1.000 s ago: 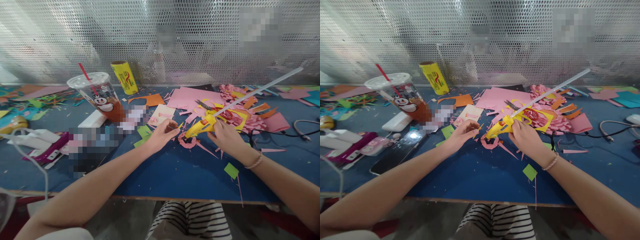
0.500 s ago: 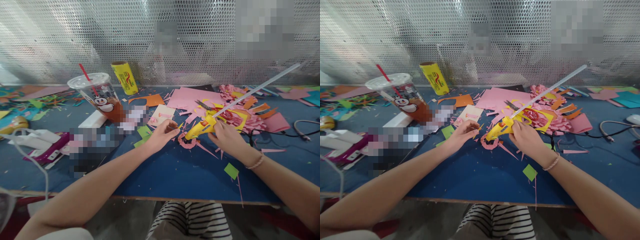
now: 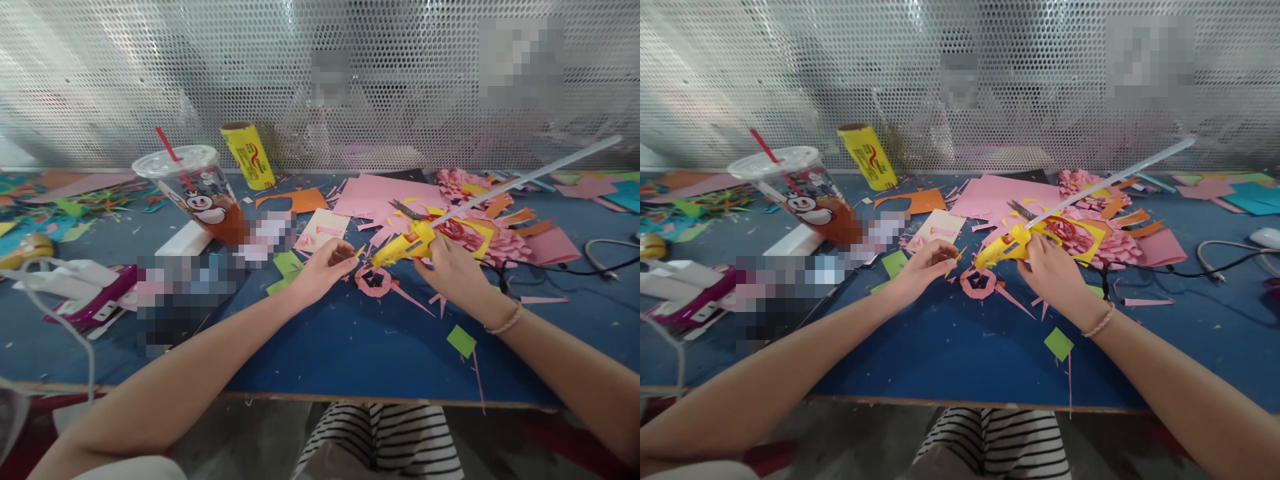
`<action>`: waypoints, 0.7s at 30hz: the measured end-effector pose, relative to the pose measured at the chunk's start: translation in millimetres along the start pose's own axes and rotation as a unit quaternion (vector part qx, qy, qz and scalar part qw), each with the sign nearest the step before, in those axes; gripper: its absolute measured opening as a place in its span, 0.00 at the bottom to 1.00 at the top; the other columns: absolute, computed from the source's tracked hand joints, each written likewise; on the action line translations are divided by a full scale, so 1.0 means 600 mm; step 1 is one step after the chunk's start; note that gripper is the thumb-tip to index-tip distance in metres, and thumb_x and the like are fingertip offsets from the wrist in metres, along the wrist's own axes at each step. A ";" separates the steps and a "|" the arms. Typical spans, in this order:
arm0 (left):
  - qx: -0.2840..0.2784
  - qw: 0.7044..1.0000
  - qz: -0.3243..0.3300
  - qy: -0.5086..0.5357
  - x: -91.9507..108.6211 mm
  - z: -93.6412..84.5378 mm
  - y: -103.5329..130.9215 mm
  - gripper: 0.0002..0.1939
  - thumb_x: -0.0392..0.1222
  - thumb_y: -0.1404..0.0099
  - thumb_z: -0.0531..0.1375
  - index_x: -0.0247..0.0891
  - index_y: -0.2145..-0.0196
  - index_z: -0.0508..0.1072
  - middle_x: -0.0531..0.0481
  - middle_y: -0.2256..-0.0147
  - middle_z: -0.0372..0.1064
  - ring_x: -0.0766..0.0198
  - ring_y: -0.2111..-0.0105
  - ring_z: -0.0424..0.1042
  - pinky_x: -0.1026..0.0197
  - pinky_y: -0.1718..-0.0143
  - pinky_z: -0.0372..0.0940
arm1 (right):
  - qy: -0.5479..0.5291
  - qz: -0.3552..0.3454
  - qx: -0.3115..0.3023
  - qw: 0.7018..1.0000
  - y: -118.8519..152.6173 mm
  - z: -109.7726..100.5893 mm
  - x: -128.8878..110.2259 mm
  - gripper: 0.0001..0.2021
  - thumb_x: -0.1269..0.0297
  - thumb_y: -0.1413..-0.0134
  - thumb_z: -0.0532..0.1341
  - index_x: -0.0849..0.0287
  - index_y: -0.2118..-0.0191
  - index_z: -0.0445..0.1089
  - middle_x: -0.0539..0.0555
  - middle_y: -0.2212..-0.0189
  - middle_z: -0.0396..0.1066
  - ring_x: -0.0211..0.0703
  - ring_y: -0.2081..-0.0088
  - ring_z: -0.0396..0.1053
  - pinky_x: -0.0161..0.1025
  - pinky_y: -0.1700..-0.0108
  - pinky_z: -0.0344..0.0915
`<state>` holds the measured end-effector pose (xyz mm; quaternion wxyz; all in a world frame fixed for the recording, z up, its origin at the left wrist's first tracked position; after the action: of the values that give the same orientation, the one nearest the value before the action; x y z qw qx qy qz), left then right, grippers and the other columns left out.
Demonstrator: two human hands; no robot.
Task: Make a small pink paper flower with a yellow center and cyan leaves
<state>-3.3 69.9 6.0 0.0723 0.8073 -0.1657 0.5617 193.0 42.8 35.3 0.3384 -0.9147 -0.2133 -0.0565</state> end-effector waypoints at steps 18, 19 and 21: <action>-0.010 1.000 0.001 0.010 -0.004 0.003 0.000 0.15 0.51 0.42 0.57 0.39 0.61 0.65 0.50 0.62 0.65 0.67 0.67 0.65 0.61 0.65 0.62 | 0.005 -0.023 -0.020 1.000 0.000 0.002 -0.004 0.05 0.68 0.46 0.50 0.64 0.65 0.59 0.60 0.72 0.65 0.49 0.69 0.65 0.41 0.68 0.60; -0.012 1.000 0.001 0.010 -0.004 0.003 0.000 0.15 0.51 0.42 0.57 0.39 0.61 0.65 0.50 0.62 0.65 0.67 0.67 0.65 0.61 0.65 0.62 | 0.005 -0.023 -0.020 1.000 0.000 0.001 -0.004 0.05 0.68 0.46 0.50 0.64 0.65 0.59 0.60 0.72 0.66 0.49 0.69 0.65 0.41 0.68 0.60; -0.016 1.000 -0.002 0.011 -0.003 0.004 0.001 0.15 0.50 0.42 0.57 0.39 0.61 0.65 0.50 0.63 0.65 0.67 0.67 0.65 0.61 0.65 0.62 | 0.001 -0.017 -0.021 1.000 0.000 0.000 -0.002 0.06 0.68 0.45 0.50 0.64 0.65 0.59 0.60 0.72 0.66 0.48 0.69 0.65 0.41 0.68 0.60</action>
<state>-2.0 68.8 3.7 0.0879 0.8002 -0.1719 0.5678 192.2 42.4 35.1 0.3184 -0.9178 -0.2272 -0.0678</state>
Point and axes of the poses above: each hand's wrist, its own y-axis away from the middle knuckle, its own z-axis out of the palm, x = y × z, the point moved 8 cm from there along -y, towards the middle knuckle
